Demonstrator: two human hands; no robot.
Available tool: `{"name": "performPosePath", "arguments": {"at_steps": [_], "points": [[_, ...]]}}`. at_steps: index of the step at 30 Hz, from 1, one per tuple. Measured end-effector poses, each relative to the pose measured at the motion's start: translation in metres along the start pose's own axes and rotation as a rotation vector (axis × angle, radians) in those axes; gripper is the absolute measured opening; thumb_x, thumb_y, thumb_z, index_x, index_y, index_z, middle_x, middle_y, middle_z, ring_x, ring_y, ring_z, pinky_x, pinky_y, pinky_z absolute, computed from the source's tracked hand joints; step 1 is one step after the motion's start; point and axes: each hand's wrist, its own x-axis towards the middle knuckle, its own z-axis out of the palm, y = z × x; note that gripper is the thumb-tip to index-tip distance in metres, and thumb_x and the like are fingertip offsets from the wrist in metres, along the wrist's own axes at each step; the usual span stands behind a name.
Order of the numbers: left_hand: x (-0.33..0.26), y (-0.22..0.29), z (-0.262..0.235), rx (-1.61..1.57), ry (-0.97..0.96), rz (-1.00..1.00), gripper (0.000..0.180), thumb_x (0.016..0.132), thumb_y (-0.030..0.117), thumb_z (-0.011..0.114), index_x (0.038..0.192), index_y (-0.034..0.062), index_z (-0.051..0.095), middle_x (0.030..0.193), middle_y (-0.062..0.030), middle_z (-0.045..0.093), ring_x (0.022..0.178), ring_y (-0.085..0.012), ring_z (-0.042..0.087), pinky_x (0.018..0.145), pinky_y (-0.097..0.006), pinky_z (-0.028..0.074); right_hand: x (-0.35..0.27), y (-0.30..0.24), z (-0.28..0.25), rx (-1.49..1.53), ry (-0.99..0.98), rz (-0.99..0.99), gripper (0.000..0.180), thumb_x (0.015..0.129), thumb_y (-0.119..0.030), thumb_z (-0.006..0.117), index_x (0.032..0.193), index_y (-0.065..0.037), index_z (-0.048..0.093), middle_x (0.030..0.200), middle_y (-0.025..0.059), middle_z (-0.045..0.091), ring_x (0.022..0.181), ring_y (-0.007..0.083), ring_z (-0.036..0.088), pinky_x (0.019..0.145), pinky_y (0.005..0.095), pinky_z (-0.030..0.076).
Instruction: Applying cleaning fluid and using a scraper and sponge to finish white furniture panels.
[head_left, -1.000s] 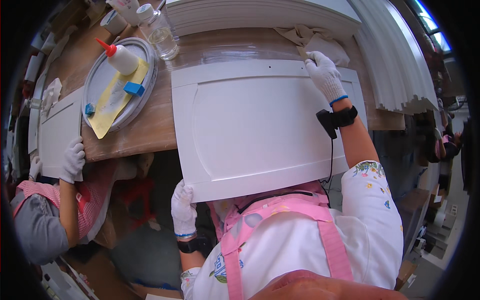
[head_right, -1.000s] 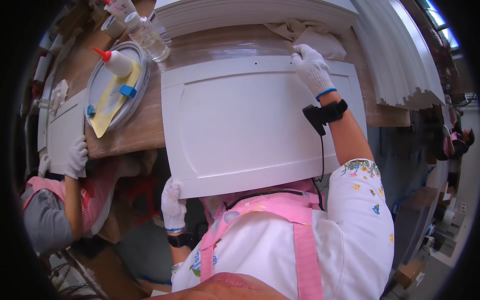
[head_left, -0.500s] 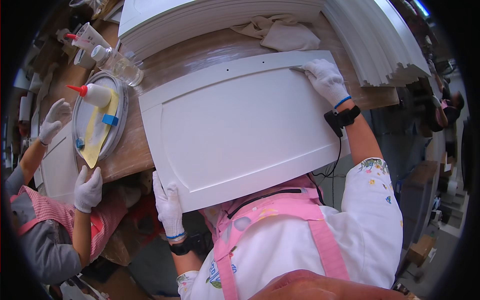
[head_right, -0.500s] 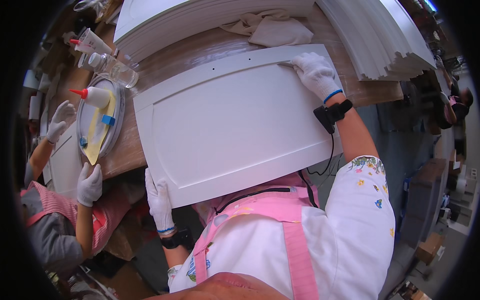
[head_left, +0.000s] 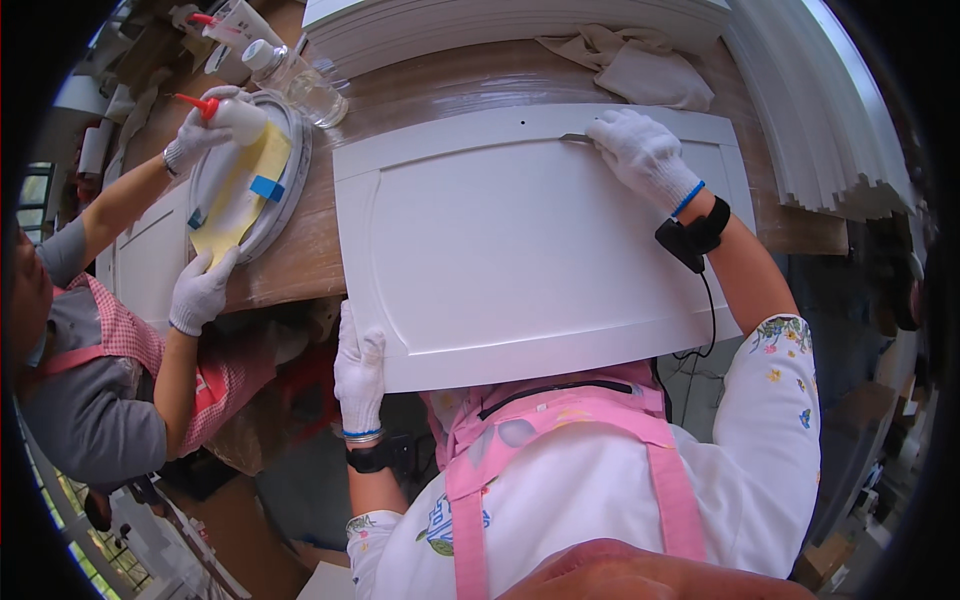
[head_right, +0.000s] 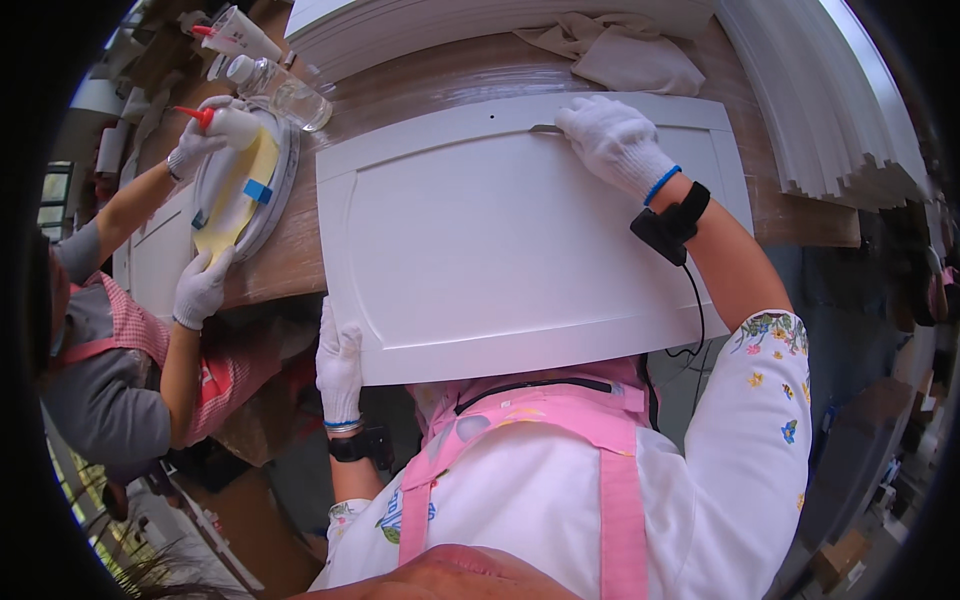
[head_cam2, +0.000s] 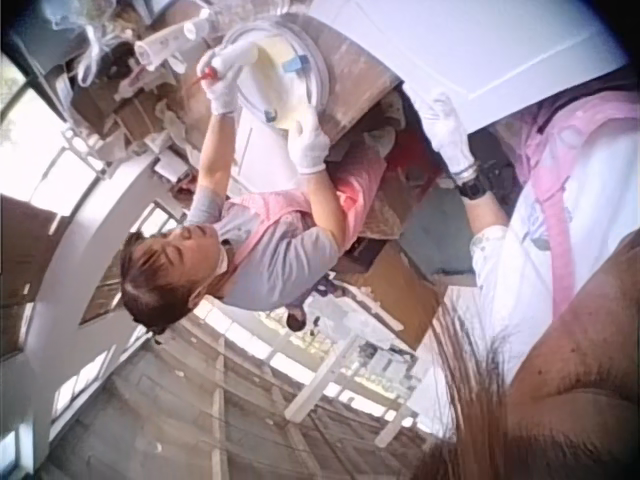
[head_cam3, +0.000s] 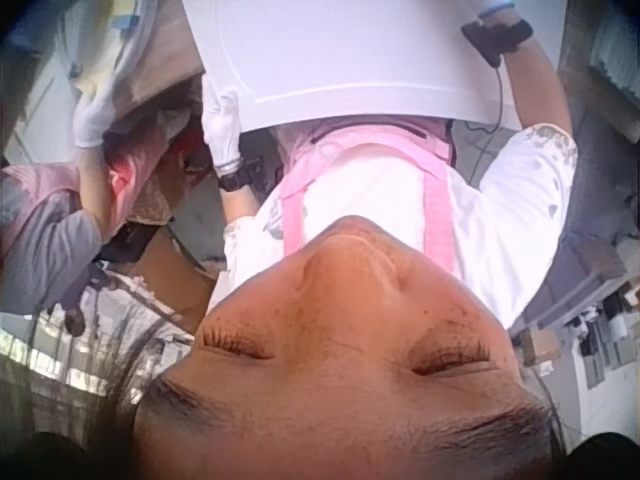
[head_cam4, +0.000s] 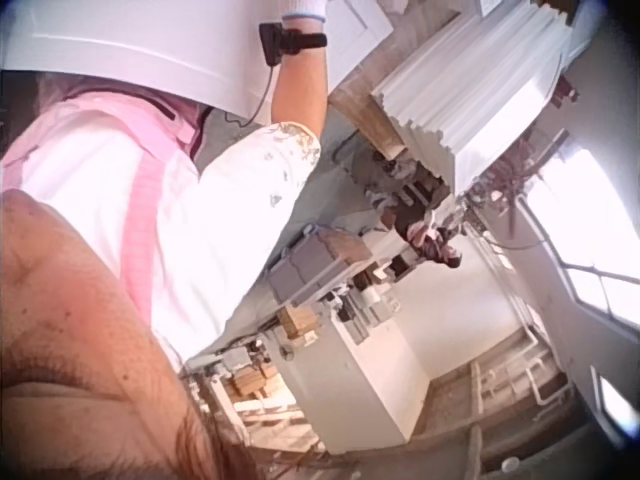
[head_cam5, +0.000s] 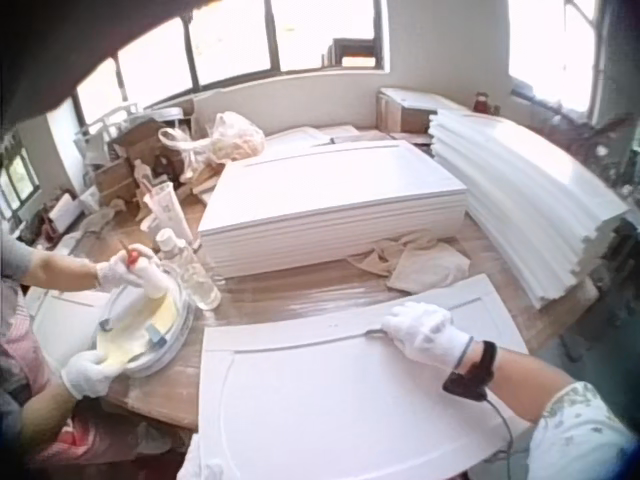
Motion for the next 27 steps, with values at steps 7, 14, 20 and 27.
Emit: {"name": "performPosePath", "arguments": {"at_steps": [7,14,20,27], "points": [[0.0,0.011,0.0,0.005,0.0,-0.048,0.078,0.098,0.039,0.063,0.153,-0.0029,0.028,0.151,-0.0131,0.046,0.135,-0.0169,0.044,0.113,-0.031,0.032,0.051,-0.077,-0.008,-0.003,-0.129,-0.077,0.018,0.09,-0.007,0.054,0.106,-0.006,0.064,0.108,0.0154,0.066,0.103,0.0363,0.064,0.084,0.0447,0.056],[-0.005,0.009,-0.004,-0.004,-0.011,-0.047,0.073,0.1,0.036,0.061,0.153,-0.0028,0.028,0.155,-0.0137,0.039,0.142,-0.0201,0.037,0.116,-0.032,0.028,0.089,-0.148,-0.013,0.008,-0.155,-0.201,0.02,0.091,-0.006,0.054,0.11,-0.002,0.063,0.111,0.0171,0.065,0.104,0.0355,0.065,0.082,0.0439,0.057],[-0.004,0.016,-0.007,0.08,-0.028,-0.098,0.073,0.101,0.043,0.057,0.152,-0.0022,0.032,0.155,-0.0169,0.04,0.142,-0.0223,0.039,0.115,-0.031,0.03,0.071,-0.182,-0.013,0.006,-0.164,-0.324,0.022,0.091,-0.006,0.055,0.112,-0.003,0.061,0.107,0.0153,0.065,0.102,0.0339,0.066,0.078,0.0407,0.059],[-0.009,0.01,-0.012,0.151,0.042,-0.035,0.068,0.101,0.049,0.05,0.152,0.0065,0.036,0.147,-0.0181,0.05,0.134,-0.0317,0.05,0.104,-0.034,0.043,0.089,-0.154,-0.021,0.232,0.199,-0.429,0.011,0.089,-0.008,0.059,0.099,-0.008,0.064,0.092,0.0125,0.065,0.087,0.0338,0.065,0.071,0.0443,0.052]]}}
